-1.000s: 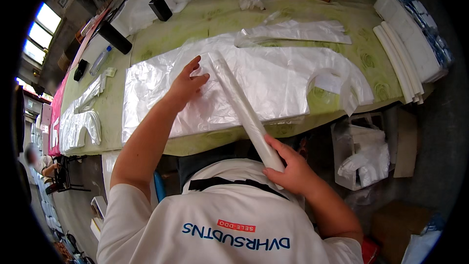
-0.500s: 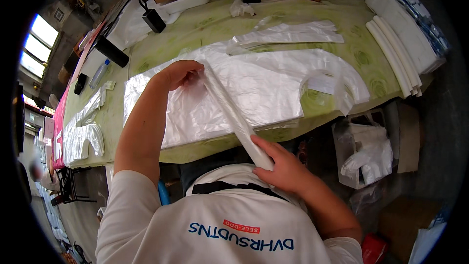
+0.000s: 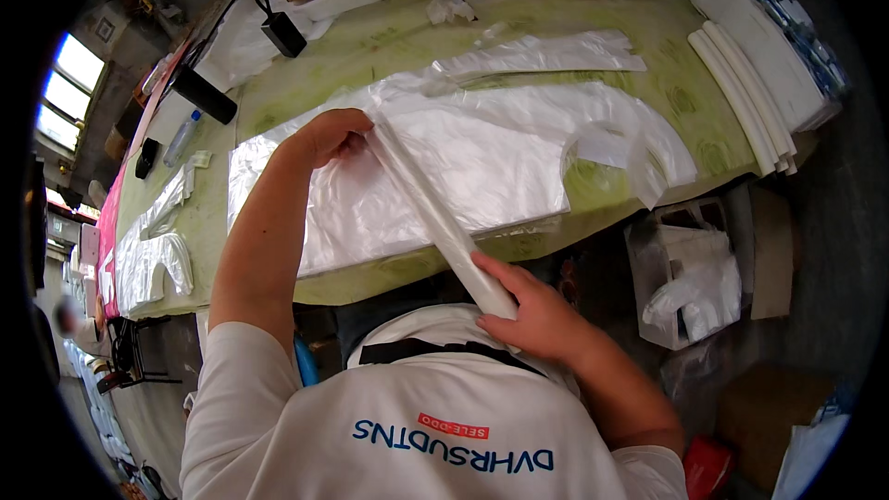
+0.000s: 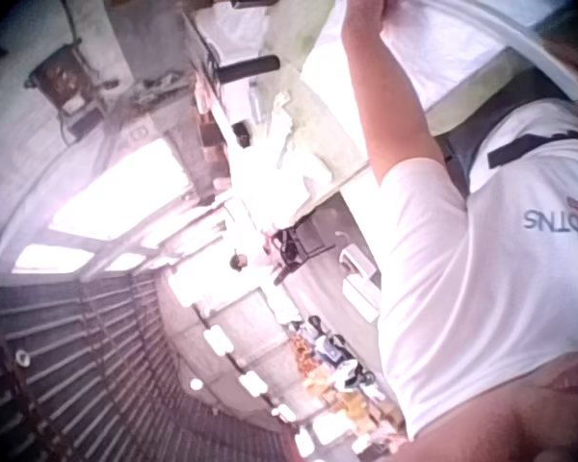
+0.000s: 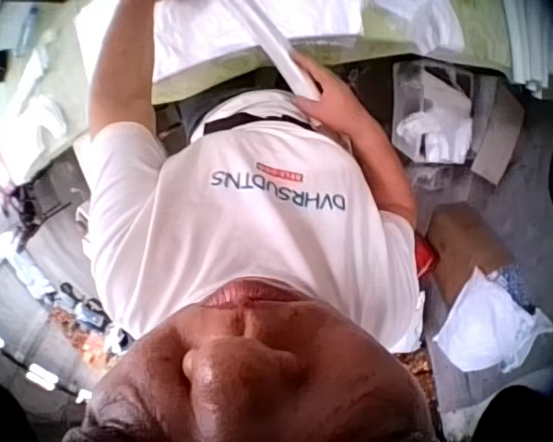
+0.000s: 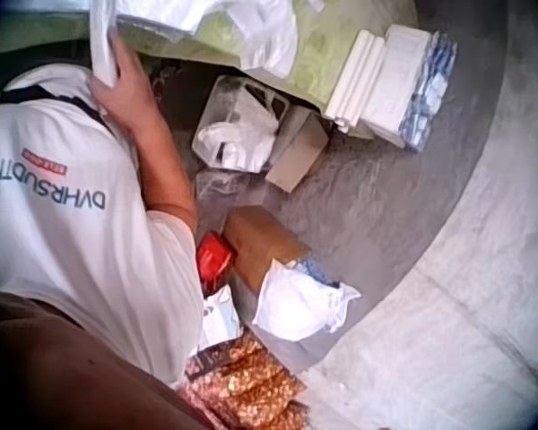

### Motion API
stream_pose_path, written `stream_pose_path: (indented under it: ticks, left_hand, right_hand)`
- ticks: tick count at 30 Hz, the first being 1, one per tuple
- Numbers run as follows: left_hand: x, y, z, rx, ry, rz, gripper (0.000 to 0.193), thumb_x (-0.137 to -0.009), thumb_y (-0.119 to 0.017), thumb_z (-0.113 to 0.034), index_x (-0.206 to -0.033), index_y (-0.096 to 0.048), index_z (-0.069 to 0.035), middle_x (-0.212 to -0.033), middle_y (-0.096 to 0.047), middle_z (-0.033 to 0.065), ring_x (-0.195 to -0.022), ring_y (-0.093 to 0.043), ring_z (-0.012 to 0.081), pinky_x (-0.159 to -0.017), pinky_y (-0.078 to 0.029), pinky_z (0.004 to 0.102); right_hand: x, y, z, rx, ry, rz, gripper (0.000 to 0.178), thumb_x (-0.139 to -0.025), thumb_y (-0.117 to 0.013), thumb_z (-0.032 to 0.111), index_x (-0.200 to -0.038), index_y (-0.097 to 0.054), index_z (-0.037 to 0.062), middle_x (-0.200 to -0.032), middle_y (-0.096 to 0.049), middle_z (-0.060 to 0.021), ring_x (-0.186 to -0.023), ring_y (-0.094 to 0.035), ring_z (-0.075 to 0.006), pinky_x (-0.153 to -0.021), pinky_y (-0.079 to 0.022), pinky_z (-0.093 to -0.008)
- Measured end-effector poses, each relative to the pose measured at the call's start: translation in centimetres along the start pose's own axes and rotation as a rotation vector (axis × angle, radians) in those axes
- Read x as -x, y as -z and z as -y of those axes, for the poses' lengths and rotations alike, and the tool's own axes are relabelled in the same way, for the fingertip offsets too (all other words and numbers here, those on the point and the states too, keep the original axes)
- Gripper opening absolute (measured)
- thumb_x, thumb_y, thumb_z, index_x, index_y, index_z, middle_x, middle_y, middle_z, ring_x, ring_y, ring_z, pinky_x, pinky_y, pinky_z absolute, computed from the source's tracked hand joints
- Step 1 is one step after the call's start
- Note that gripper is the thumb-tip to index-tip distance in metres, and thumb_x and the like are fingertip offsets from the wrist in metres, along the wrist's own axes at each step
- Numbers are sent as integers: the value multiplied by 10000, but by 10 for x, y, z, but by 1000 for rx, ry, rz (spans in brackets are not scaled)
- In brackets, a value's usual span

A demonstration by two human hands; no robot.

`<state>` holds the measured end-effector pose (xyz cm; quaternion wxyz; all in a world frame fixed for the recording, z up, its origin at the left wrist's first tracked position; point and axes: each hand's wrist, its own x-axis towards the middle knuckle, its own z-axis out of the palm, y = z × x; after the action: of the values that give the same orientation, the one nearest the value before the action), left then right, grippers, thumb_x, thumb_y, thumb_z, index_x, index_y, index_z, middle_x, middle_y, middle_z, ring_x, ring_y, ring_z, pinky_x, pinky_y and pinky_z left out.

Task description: The person wraps a white rectangular object in clear plastic film on a workbench. They roll the film over the object, fold and seal the edges, and place the wrapped item aside. The process is repeated for multiple similar items.

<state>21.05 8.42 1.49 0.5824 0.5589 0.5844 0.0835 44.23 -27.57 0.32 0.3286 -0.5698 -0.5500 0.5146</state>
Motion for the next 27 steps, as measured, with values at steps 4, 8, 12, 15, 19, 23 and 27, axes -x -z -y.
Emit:
stream_pose_path:
  ticks: [4, 8, 12, 15, 19, 23, 27]
  left_hand:
    - [3, -5, 2, -33, -97, -25, 114, -876, -646, -203, -857, -641, -91, -789, -564, 10, -672, -487, 126, -593, -403, 285]
    - [-2, -11, 13, -231, -195, -121, 175, -887, -628, -233, -956, -674, -80, -812, -596, 28, -724, -541, 149, -642, -453, 315]
    - [4, -19, 1, -601, -226, -163, 349, -878, -611, -278, -1127, -675, -42, -1030, -653, 127, -982, -665, 255, -832, -529, 376]
    - [-6, -25, 20, -792, -456, -422, 337, -891, -605, -306, -1122, -667, -69, -1201, -623, 132, -1069, -645, 298, -920, -512, 382]
    - [-4, -33, 8, -814, -461, -422, 352, -874, -611, -305, -1146, -658, -86, -1329, -552, 132, -1113, -635, 329, -955, -513, 413]
    - [14, -42, 9, -573, -523, -603, 425, -863, -627, -265, -1243, -576, -82, -1327, -534, 152, -1198, -577, 325, -992, -483, 409]
    - [50, -62, 39, -446, -1125, -661, 566, -792, -721, -76, -1306, -494, -6, -1337, -512, 187, -1235, -493, 400, -1078, -397, 457]
  right_hand:
    - [2, -2, 3, -53, -115, -2, 973, -802, -789, 171, -1601, -236, 128, -1238, -640, -219, -1094, -655, -296, -985, -490, -359]
    - [37, 14, -1, 5, -266, 51, 1001, -773, -813, 193, -1597, -249, 133, -1186, -672, -214, -1048, -675, -303, -950, -511, -371]
    - [100, 32, -36, 188, -419, 73, 880, -736, -828, 185, -1514, -422, 124, -1146, -693, -174, -1018, -687, -289, -916, -531, -390]
    - [151, 46, -66, 278, -570, 53, 699, -734, -793, 94, -1387, -542, 85, -1173, -678, -160, -1048, -673, -293, -918, -529, -379]
    - [209, 52, -113, 298, -562, -49, 625, -733, -747, 12, -1329, -566, 69, -1185, -665, -133, -1088, -652, -261, -920, -524, -364]
    - [217, 52, -110, 198, -539, -187, 628, -728, -734, -13, -1329, -568, 59, -1191, -656, -112, -1121, -630, -224, -948, -511, -353]
    - [190, 55, -94, 117, -476, -371, 642, -739, -745, -3, -1351, -557, 44, -1219, -636, -114, -1144, -615, -223, -992, -491, -342]
